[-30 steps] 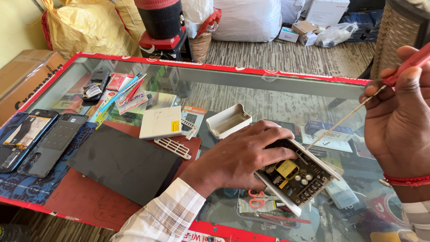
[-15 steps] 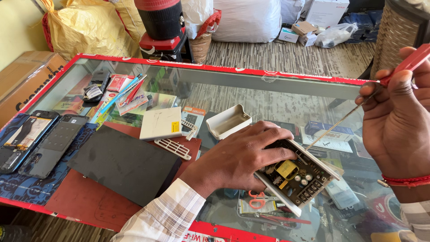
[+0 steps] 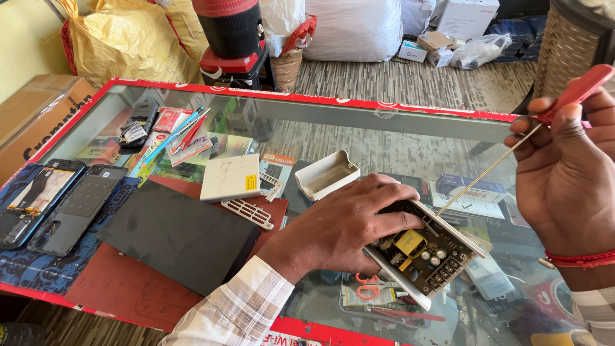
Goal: The person uses a red-handled screwdriver to tighten screws on a small white electronic device held in the left hand. The device is rotated and repositioned several times to access different screw locations. The person continues adjusting and tightening screws throughout the clip.
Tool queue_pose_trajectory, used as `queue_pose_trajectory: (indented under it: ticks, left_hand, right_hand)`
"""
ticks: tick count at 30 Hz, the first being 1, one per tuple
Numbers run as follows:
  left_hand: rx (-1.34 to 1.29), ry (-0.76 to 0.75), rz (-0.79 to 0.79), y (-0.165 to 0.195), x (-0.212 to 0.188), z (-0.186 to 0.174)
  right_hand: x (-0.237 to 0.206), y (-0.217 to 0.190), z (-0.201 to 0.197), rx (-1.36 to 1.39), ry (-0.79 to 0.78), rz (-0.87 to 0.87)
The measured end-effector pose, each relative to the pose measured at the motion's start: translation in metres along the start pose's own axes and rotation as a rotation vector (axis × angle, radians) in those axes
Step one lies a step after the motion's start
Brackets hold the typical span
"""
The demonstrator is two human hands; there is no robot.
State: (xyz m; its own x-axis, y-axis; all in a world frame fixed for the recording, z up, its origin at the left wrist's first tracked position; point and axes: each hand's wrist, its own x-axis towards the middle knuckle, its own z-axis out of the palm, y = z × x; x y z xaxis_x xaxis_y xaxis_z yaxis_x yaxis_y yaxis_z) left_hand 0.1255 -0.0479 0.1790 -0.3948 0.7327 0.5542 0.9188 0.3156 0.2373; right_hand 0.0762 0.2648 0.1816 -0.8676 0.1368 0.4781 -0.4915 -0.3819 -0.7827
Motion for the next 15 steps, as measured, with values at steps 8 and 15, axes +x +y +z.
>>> queue_pose_trajectory:
  ticks: [8, 15]
  left_hand:
    - [0.015, -0.012, -0.005, -0.001, 0.003, 0.001]
    - [0.0, 0.002, 0.001, -0.002, 0.004, 0.004]
  right_hand:
    - [0.001, -0.002, 0.005, 0.029, -0.034, -0.025]
    - [0.001, -0.006, 0.016, -0.02, 0.003, 0.001]
